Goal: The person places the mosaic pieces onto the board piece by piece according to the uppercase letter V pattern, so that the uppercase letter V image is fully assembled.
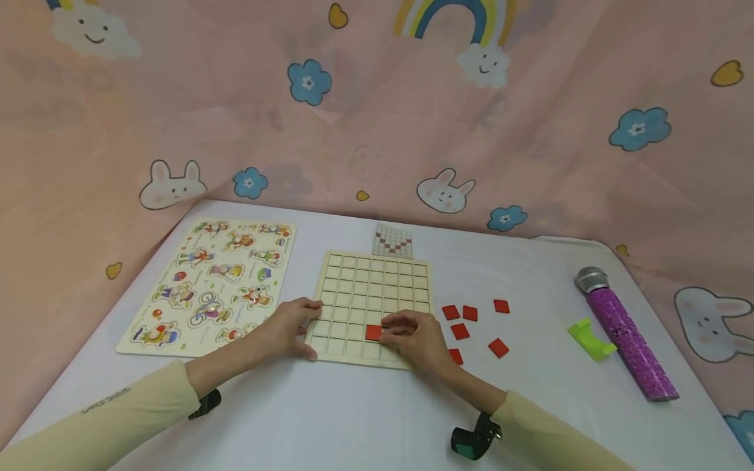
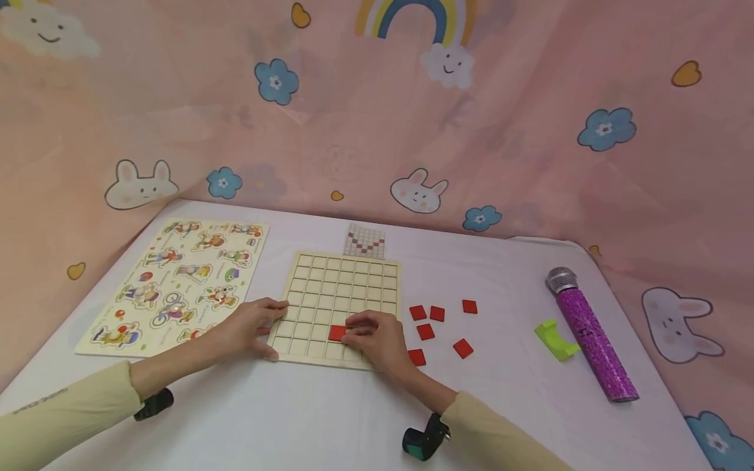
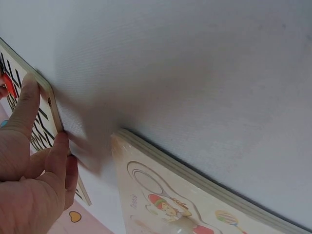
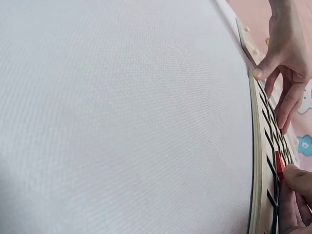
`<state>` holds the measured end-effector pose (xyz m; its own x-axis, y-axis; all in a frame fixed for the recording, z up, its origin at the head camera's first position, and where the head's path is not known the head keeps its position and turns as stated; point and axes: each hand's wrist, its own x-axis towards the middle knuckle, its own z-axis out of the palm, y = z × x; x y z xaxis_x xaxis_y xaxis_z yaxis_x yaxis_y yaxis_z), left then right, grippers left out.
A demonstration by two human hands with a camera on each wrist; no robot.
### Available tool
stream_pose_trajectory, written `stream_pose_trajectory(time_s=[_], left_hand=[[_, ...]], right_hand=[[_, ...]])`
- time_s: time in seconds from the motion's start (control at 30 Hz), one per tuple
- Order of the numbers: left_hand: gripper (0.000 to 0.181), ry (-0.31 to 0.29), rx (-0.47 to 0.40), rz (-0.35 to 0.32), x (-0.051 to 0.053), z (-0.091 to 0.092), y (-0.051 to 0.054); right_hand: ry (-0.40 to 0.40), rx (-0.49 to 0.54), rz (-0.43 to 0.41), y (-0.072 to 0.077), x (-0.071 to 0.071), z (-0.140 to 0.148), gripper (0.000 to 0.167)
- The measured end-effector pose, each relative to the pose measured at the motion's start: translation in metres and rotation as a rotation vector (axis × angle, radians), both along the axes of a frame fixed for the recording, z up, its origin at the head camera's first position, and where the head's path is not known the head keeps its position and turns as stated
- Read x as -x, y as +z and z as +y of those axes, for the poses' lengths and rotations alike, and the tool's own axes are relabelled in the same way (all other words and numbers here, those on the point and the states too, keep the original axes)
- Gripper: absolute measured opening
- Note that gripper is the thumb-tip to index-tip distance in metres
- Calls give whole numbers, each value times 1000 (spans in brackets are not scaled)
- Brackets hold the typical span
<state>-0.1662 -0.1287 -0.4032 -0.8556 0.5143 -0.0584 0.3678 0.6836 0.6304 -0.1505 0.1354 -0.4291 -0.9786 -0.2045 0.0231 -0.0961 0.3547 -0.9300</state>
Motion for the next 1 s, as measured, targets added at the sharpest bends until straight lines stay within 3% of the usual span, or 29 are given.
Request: stream_pose_trajectory(time_s=[0.37,0.67,0.9,1.0], left_hand=[[79,0,2,1,1,1,-1],[78,4,15,16,0,0,-2],[78,0,5,8,0,1,-1],[78,1,3,4,-1,1,0]], right_hand=[[-5,62,-36,4,-2,7,28],[3,92,-52,7,-6,48,34],[-78,-26,-50,10,-6,99,35],[-63,-92,-37,12,-4,123,36]])
